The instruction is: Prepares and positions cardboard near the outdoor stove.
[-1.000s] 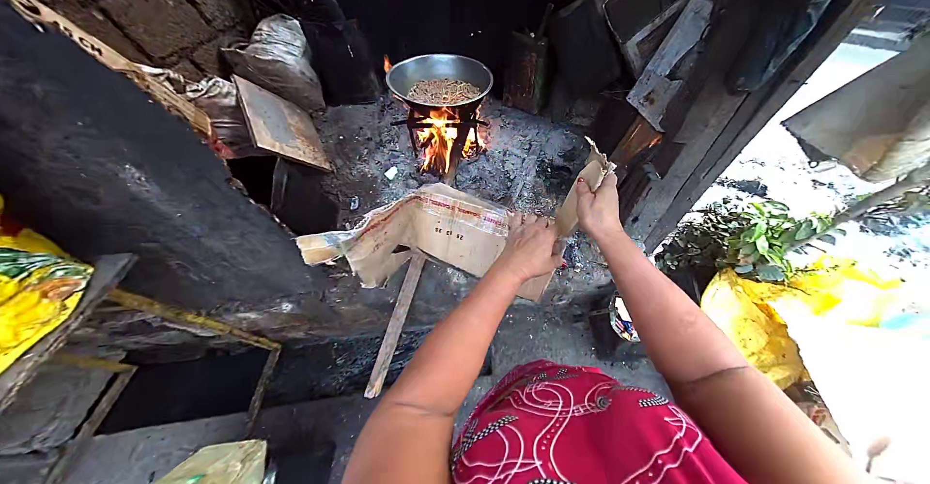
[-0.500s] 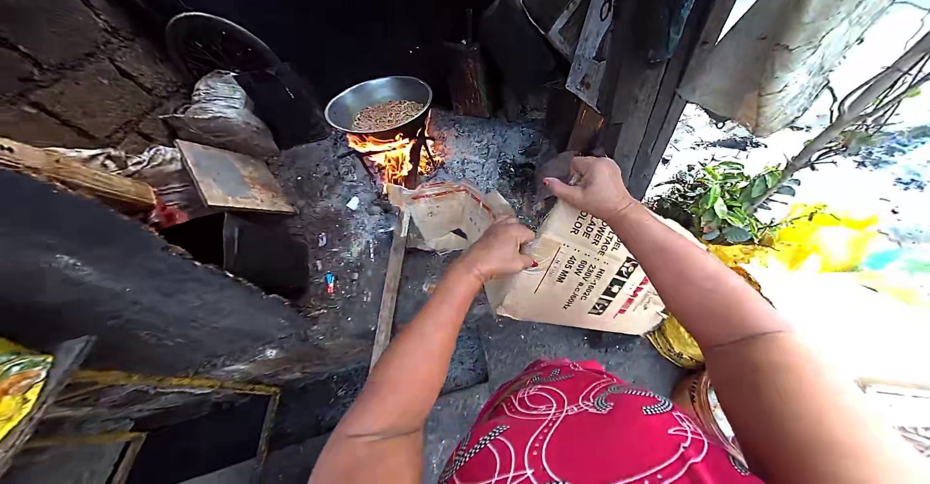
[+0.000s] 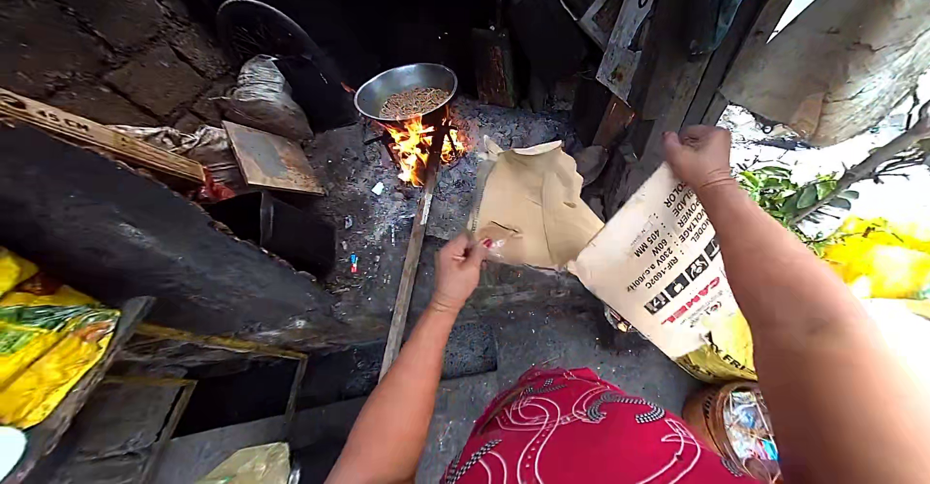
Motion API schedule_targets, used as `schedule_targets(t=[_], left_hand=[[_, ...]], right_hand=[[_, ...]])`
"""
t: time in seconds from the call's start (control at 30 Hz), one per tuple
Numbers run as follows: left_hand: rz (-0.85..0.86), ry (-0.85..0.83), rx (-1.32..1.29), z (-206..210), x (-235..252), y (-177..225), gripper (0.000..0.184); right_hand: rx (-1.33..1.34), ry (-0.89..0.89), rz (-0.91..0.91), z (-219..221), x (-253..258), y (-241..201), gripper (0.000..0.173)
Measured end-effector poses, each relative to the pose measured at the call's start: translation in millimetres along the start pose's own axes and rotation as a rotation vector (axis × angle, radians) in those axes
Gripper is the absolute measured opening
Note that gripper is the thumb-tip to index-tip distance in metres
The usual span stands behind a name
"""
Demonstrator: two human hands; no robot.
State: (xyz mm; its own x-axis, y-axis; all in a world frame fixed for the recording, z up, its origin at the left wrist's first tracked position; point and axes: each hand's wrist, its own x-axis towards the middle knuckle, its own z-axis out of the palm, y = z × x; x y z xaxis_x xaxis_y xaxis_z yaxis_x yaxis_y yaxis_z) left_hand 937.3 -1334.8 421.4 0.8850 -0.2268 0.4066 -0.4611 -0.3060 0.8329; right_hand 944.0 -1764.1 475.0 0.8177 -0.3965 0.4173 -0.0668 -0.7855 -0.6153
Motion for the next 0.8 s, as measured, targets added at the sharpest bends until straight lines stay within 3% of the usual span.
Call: schedule_targets(t=[0.07,0.13,0.23,0.3,0.4,0.5,0.57,0.63,0.73,0.8], left_hand=[[-0.182,0.145,-0.115,-7.4,1.5,-12.1,0.01],[-0.22,0.212,-0.136,-3.8,0.1,-15.6,0.009],[-0.211,0.185,0.038,-12.6,-3.6,-13.8,0.015],[-0.188,0.062,0.129,-26.2,-5.7,-12.3,0.019],[-0.17,-0.121,0.279,-36.8,-9.2,-1.4,0.057],[-0.243,0.024,0.432,-37.6,-17.3,6.5,0.099],[-0.449,-0.04,0.343,-35.7,-26.3,1.7,0.111],[-0.533,-0.24,0.199,-22.2,-41.5,-9.2,0.116],[-0.429,-0.349,0.145,9.0,-52.5,-14.2,0.133],[-0.38,-0.369,0.261,24.5,-50.9,-7.8,0.141]], right_hand=[[0.092,0.12,-0.019,-11.3,-4.8,5.8,0.046],[0.093,0.214,-0.017,-13.7,-6.4,1.2,0.045],[0.089,0.286,0.004,-1.9,-11.5,-5.8,0.045],[0.089,0.312,-0.074,3.3,-15.7,-13.1,0.045],[0.042,0.363,-0.352,5.1,-22.3,-30.6,0.049],[0.022,0.377,-0.58,4.7,-28.5,-49.9,0.048],[-0.009,0.372,-0.625,0.5,-32.1,-64.5,0.046],[-0.003,0.36,-0.626,-2.0,-35.2,-75.6,0.047],[0.11,0.312,-0.616,-1.3,-36.3,-87.8,0.047],[0.222,0.326,-0.638,1.0,-36.7,-96.1,0.047]])
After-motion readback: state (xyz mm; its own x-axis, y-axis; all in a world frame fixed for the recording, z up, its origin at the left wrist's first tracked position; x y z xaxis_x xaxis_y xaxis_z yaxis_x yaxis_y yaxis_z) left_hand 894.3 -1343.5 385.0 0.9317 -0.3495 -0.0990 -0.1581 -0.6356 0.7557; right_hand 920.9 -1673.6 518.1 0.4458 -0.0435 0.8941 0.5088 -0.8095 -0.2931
